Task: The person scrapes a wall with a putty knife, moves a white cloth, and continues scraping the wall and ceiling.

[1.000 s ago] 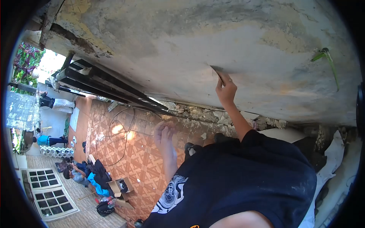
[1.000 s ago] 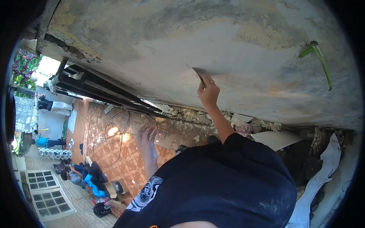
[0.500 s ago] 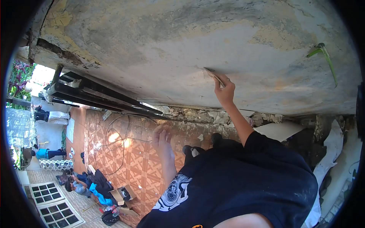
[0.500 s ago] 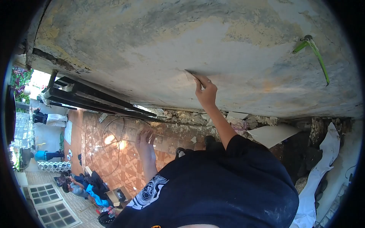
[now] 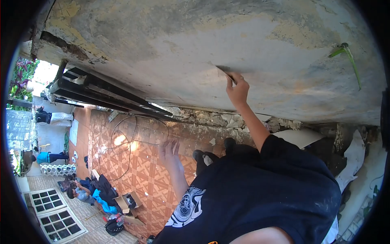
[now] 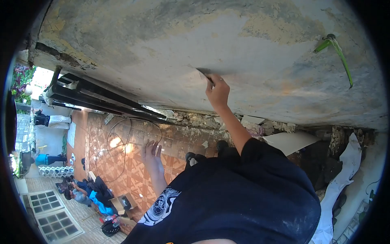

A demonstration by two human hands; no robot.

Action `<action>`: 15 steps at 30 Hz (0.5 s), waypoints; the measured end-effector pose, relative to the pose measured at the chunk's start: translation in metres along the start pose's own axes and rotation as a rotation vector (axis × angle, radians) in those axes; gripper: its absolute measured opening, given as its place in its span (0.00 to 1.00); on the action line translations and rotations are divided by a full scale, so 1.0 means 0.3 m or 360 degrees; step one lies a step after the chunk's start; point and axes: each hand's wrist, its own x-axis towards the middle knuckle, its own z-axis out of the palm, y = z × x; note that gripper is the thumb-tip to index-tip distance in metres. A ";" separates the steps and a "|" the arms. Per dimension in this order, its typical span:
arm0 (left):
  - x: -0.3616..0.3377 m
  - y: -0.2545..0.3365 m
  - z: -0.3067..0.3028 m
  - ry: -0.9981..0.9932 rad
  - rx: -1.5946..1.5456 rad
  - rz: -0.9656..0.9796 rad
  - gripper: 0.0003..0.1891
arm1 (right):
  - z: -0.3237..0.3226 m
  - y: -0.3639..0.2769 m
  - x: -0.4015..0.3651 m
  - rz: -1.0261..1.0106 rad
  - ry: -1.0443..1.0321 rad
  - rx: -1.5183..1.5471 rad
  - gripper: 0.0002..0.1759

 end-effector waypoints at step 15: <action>-0.114 -0.031 -0.087 0.0081 -0.0035 0.0007 0.13 | -0.003 -0.007 0.000 0.0112 0.0106 0.0250 0.04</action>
